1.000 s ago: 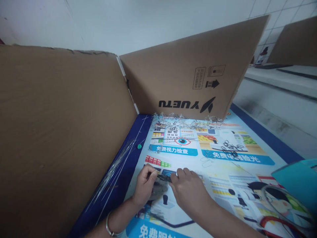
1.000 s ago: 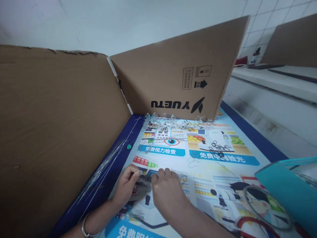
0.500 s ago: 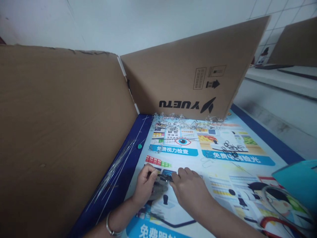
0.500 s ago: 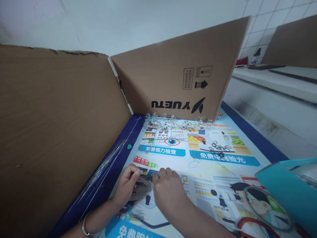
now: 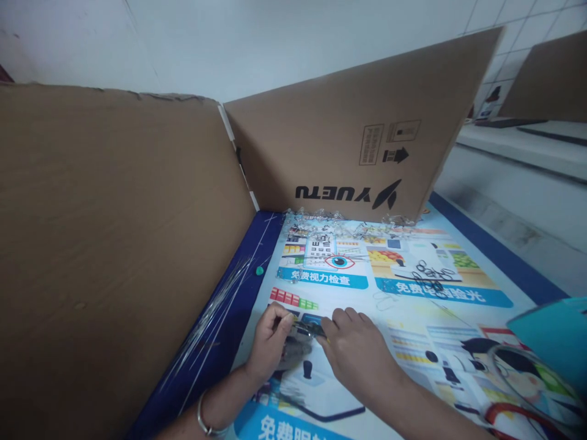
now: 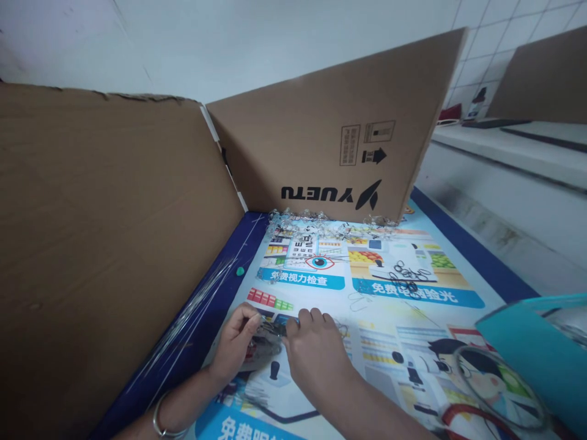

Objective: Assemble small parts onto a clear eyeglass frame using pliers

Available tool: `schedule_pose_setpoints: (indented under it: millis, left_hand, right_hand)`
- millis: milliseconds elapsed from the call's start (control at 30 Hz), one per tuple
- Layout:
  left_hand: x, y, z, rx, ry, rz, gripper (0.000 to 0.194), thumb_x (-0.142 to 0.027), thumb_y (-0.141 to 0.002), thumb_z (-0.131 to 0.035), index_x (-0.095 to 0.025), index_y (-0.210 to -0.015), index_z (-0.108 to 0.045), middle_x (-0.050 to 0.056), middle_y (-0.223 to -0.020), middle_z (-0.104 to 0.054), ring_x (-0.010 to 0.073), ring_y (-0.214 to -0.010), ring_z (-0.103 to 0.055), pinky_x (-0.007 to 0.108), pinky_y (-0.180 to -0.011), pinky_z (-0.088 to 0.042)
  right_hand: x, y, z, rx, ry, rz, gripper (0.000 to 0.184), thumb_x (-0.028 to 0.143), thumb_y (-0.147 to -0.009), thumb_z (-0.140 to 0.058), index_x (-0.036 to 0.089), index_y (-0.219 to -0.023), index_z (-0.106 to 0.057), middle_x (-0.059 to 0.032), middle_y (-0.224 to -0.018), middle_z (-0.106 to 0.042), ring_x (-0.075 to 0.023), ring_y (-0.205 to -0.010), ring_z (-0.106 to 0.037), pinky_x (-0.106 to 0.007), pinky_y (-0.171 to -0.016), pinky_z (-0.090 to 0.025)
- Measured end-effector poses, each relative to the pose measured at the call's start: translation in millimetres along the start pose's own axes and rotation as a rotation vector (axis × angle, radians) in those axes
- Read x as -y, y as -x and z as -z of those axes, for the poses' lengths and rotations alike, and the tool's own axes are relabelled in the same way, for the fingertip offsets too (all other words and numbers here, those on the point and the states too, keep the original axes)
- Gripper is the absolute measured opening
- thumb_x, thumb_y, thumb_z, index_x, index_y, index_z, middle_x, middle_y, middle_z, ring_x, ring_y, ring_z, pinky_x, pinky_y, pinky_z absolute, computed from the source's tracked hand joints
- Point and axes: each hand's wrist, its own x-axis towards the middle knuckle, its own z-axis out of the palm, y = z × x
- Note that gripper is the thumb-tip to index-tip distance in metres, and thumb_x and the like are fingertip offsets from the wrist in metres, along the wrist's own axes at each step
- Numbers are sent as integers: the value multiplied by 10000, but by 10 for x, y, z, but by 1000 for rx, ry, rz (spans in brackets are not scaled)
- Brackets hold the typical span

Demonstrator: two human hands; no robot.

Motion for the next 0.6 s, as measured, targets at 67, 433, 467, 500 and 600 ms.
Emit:
schedule_pose_setpoints:
  millis: [67,433,467,500,600]
  left_hand:
    - [-1,-3,-2,-3,-12,0,213,-318,-774,-532,-179,-620,-485,-35,-612,-412,108,-582,-403,227,-582,-357]
    - [25,-3,1,39,-42,-6,229,-319,-786,-515,-174,-618,-463,-27,-617,-427,114,-601,-418,216,-602,-364]
    - [28,-2,2,42,-33,-5,227,-316,-788,-514,-174,-619,-461,-28,-616,-426,112,-599,-416,216,-603,-362]
    - [33,-1,3,41,-24,0,225,-313,-789,-514,-175,-620,-459,-30,-614,-425,109,-595,-414,216,-601,-361]
    - [57,-11,4,36,21,54,233,-333,-780,-525,-177,-622,-452,-38,-592,-419,103,-568,-410,213,-576,-357]
  right_hand:
    - [-3,-5,-6,-5,2,0,172,296,-830,-452,193,-864,-584,-66,-813,-544,-209,-793,-465,-330,-660,-273]
    - [27,-15,-35,-6,4,6,166,276,-837,-442,196,-841,-587,-64,-796,-553,-206,-768,-478,-318,-635,-273]
    - [21,-15,-25,-1,-2,5,163,277,-834,-446,197,-839,-589,-63,-797,-554,-208,-770,-480,-318,-637,-276]
    - [9,-15,-15,2,-7,4,160,280,-830,-452,198,-839,-589,-63,-800,-556,-210,-776,-482,-317,-642,-281]
    - [-66,-25,-5,15,-36,-2,175,293,-834,-440,203,-848,-589,-60,-817,-562,-212,-805,-490,-315,-672,-299]
